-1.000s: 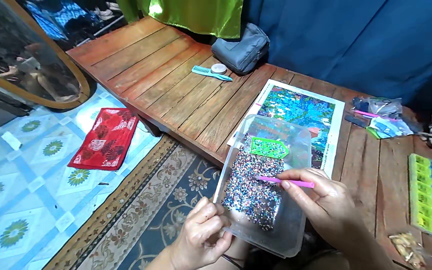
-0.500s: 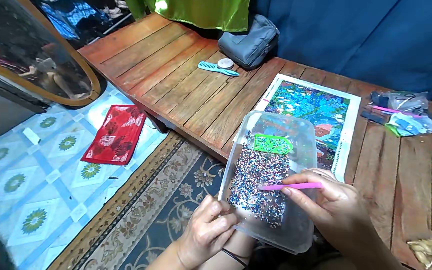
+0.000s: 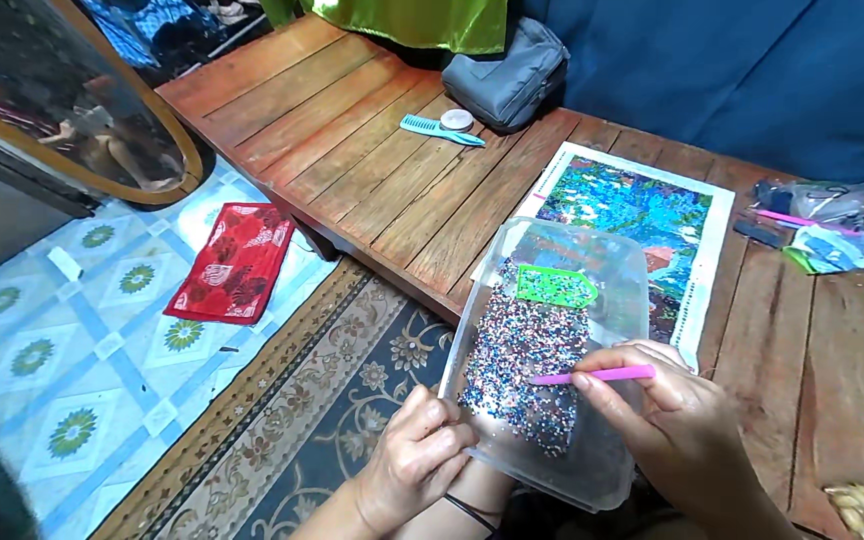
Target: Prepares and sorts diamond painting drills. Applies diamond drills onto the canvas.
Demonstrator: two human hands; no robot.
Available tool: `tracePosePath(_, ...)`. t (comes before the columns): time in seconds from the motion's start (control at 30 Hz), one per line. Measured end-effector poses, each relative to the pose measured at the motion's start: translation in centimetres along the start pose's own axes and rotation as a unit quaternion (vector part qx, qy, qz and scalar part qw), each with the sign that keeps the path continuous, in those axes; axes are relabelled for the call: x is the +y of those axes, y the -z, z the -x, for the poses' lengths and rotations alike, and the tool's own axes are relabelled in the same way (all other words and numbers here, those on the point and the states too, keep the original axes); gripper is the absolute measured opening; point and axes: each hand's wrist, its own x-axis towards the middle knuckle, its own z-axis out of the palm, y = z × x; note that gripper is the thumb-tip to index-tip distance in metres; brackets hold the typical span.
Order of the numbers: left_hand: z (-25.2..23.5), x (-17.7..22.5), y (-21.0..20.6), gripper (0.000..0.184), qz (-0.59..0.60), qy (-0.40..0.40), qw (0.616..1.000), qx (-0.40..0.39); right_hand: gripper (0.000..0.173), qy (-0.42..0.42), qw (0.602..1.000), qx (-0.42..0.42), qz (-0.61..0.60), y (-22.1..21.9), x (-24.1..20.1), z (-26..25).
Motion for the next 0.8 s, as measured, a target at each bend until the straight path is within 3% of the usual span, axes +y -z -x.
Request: tracePosePath(0.8, -0.32, 0.27, -0.02, 0.009, 0.01, -0.005, 1.0, -0.002, 0.021, -0.002, 1.0, 0.003, 0.009, -0.1, 0.14, 0.64)
